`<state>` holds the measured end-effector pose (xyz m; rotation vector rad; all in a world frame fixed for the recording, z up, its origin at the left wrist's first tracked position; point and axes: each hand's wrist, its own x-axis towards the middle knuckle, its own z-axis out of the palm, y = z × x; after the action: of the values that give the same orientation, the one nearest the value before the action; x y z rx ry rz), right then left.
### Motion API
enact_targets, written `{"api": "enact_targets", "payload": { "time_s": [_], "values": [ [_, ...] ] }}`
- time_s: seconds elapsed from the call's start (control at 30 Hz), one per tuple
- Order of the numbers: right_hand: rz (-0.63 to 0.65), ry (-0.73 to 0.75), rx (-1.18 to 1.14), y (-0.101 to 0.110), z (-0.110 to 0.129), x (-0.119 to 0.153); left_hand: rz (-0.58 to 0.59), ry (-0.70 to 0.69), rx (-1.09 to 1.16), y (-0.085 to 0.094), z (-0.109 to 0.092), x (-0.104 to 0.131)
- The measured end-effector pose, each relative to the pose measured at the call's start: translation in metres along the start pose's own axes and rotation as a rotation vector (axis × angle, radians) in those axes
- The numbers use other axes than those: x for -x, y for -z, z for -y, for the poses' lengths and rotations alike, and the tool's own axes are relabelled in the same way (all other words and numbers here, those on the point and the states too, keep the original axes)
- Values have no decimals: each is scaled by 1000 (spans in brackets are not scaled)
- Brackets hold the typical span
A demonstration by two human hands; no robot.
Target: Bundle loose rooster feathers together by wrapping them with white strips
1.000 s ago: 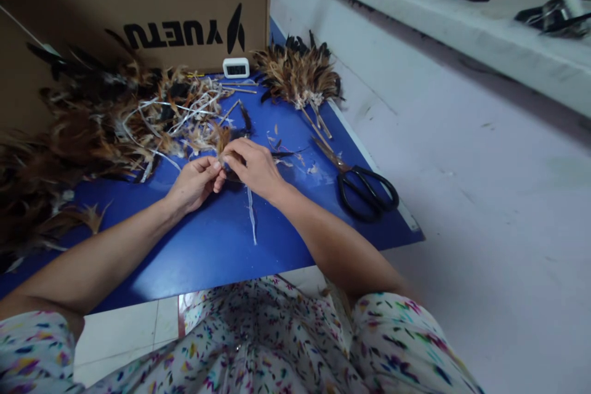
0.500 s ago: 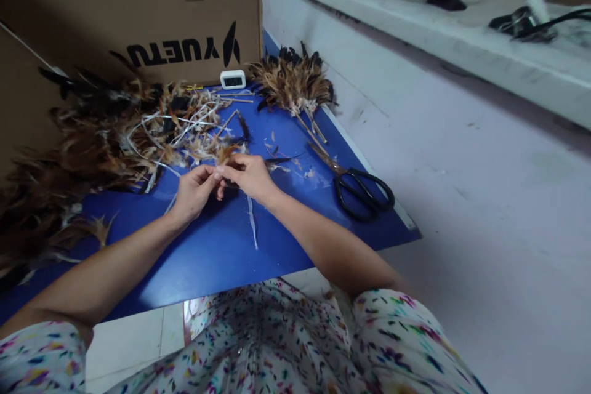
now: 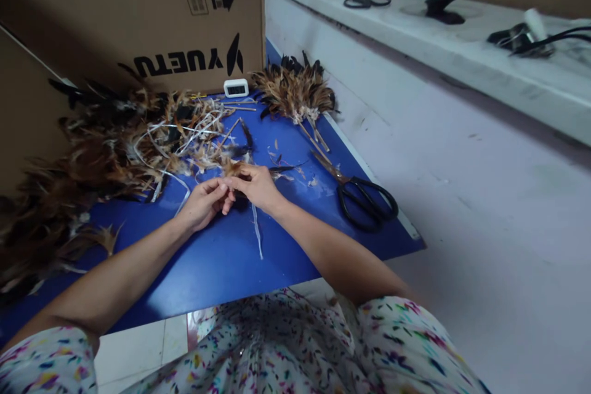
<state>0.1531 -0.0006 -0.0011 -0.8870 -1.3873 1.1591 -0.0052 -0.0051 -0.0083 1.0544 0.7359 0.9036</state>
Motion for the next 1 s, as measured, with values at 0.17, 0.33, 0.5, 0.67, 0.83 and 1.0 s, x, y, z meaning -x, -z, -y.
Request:
{"api": "enact_targets", "payload": {
  "time_s": [0.17, 0.33, 0.5, 0.67, 0.83, 1.0],
  "values": [
    [54, -24, -51, 0, 0, 2, 36, 99, 123, 2, -2, 0],
    [46, -33, -15, 2, -1, 1, 67, 199, 207, 2, -5, 1],
    [74, -19, -52, 3, -4, -1, 68, 249, 240, 4, -5, 1],
    [87, 20, -14, 5, -7, -1, 32, 276, 250, 6, -6, 0],
    [84, 43, 19, 6, -10, -2, 13, 246, 221, 7, -5, 1],
    [87, -20, 24, 7, -3, -1, -54, 207, 222, 9, -4, 0]
  ]
}}
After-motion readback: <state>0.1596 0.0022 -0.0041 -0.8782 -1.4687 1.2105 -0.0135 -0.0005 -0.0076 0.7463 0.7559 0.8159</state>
